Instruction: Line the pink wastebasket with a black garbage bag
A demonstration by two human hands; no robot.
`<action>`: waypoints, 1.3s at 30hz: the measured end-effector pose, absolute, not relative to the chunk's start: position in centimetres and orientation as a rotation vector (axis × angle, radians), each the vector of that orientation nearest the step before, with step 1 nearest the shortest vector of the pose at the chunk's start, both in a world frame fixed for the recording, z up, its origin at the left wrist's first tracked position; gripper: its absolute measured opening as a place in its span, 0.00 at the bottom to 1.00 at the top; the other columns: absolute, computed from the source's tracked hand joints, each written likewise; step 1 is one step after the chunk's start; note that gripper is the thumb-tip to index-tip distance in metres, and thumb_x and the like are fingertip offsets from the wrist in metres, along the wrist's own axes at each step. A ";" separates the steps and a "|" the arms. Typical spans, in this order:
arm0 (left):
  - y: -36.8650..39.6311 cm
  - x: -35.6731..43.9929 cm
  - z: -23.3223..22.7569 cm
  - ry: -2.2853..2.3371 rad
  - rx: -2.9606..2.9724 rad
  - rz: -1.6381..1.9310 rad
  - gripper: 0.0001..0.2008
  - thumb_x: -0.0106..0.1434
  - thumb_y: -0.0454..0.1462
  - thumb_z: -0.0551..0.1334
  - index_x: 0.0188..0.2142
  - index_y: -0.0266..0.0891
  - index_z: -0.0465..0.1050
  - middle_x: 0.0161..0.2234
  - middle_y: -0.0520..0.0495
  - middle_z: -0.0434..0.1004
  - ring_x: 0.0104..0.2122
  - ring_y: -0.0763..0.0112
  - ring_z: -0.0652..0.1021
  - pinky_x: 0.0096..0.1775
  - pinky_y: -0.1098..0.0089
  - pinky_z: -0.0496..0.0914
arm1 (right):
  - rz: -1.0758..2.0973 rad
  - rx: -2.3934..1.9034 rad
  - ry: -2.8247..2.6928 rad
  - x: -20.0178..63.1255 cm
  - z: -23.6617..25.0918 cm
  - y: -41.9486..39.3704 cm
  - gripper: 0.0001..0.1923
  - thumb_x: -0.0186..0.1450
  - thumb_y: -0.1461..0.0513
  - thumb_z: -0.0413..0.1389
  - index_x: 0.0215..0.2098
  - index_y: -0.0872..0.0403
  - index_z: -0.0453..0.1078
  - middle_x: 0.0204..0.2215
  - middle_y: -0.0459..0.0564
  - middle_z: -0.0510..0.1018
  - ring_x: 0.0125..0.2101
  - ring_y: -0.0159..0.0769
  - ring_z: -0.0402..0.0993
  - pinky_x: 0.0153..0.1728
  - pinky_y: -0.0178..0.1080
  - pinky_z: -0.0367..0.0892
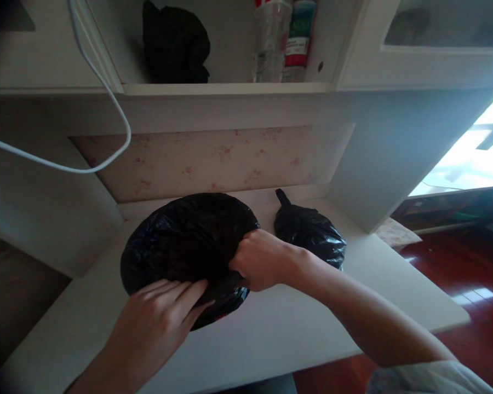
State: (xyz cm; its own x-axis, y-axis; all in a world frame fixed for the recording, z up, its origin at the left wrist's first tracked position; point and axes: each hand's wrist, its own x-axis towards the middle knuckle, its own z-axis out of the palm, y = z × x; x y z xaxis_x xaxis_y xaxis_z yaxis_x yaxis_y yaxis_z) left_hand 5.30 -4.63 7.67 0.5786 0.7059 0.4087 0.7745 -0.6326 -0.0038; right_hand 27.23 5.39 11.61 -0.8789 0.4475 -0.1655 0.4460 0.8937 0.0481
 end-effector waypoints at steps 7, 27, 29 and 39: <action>-2.4 -1.8 9.8 -1.201 -2.983 -0.424 0.17 0.62 0.23 0.58 0.36 0.47 0.78 0.36 0.54 0.84 0.38 0.66 0.83 0.50 0.62 0.73 | -0.342 0.530 3.111 28.4 12.8 3.0 0.15 0.70 0.51 0.61 0.48 0.51 0.79 0.39 0.50 0.87 0.40 0.42 0.82 0.40 0.41 0.71; -5.4 4.9 8.4 -1.120 -2.647 -0.698 0.15 0.72 0.30 0.54 0.51 0.36 0.77 0.33 0.47 0.84 0.29 0.63 0.82 0.32 0.60 0.75 | -0.114 0.622 3.063 27.7 11.0 3.4 0.14 0.70 0.50 0.61 0.37 0.52 0.78 0.31 0.51 0.84 0.32 0.42 0.81 0.33 0.41 0.68; -4.9 2.5 8.9 -1.083 -2.784 -0.680 0.16 0.70 0.27 0.53 0.47 0.40 0.77 0.33 0.49 0.83 0.30 0.64 0.81 0.34 0.61 0.75 | -0.236 0.554 3.098 28.1 11.6 2.9 0.17 0.70 0.47 0.61 0.43 0.52 0.78 0.33 0.51 0.85 0.34 0.43 0.82 0.35 0.41 0.69; -6.2 -4.7 9.5 -1.221 -2.589 -0.403 0.28 0.70 0.44 0.63 0.68 0.51 0.64 0.64 0.52 0.74 0.64 0.58 0.71 0.67 0.58 0.59 | -0.293 0.469 3.229 29.0 12.7 4.3 0.28 0.66 0.51 0.66 0.61 0.51 0.73 0.49 0.56 0.84 0.53 0.48 0.78 0.58 0.48 0.67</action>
